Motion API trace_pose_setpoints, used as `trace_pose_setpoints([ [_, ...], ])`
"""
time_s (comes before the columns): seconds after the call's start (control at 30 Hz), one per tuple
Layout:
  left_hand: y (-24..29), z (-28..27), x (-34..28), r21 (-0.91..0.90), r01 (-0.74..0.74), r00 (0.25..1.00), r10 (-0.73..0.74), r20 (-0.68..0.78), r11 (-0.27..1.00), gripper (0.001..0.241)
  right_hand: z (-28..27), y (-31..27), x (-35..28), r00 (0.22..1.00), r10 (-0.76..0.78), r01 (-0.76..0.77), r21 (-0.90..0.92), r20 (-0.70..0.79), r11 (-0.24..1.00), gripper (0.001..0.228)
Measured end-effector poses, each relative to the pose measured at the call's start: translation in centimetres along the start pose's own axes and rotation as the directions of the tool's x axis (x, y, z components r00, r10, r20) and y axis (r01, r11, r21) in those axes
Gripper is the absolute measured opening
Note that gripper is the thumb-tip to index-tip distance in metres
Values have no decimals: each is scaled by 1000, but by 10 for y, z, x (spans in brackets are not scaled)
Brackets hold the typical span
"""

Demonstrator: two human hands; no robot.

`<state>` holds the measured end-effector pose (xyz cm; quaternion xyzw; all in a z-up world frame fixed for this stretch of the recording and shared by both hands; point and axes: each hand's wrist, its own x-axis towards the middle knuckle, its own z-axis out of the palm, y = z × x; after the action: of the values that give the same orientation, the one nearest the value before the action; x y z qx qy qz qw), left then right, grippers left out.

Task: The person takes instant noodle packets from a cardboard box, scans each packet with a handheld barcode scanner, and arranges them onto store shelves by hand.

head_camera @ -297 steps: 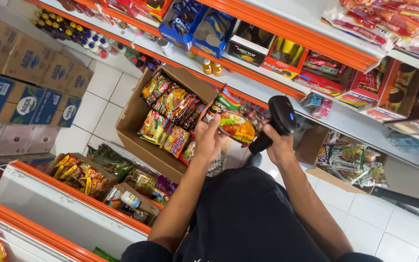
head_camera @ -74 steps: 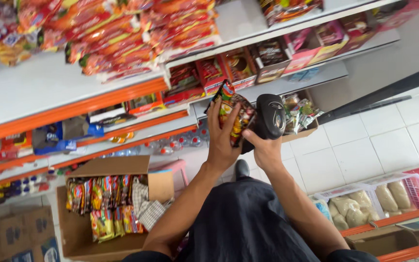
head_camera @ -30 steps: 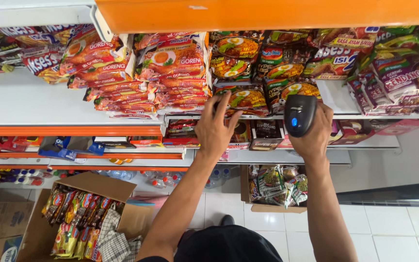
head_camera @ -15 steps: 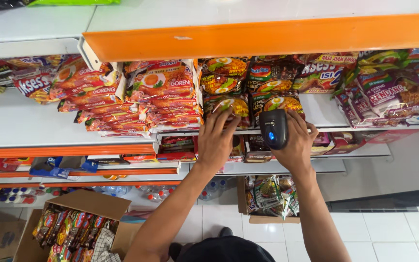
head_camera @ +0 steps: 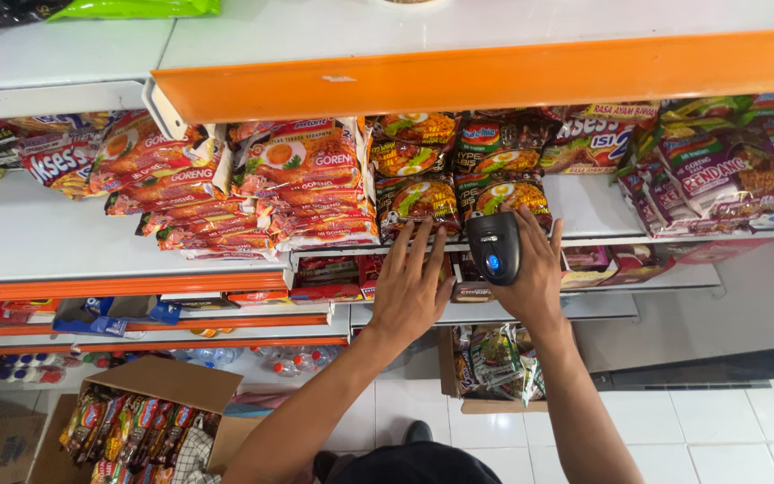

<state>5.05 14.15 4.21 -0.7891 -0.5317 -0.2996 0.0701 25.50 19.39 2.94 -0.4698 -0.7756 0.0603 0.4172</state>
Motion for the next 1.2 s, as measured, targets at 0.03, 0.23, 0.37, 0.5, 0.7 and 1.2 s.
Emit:
trace_pose_setpoints([
  [0.03, -2, 0, 0, 2, -1, 1000, 1, -2, 1000, 69, 1, -1, 0, 1000, -2, 2, 0, -2, 1000, 68],
  [0.23, -8, 3, 2, -29, 30, 999, -29, 13, 999, 66, 6, -5, 1, 1000, 4, -4, -2, 6, 1000, 66],
  [0.37, -16, -4, -6, -144, -4, 1000, 2, -15, 990, 62, 8, -15, -4, 999, -33, 33, 16, -12, 999, 67],
  [0.5, -30, -13, -58, -354, -27, 991, -21, -132, 935, 46, 30, -45, -34, 975, -127, 135, 33, -181, 990, 63],
  [0.7, -71, -36, -206, -480, 217, 948, -302, -105, 850, 34, 125, -132, -123, 979, 85, -179, 592, 183, 786, 53],
  [1.2, -129, -124, -563, -56, 940, 324, -932, -161, 336, 55, 337, -359, -291, 454, -418, -438, 606, 787, 664, 37],
])
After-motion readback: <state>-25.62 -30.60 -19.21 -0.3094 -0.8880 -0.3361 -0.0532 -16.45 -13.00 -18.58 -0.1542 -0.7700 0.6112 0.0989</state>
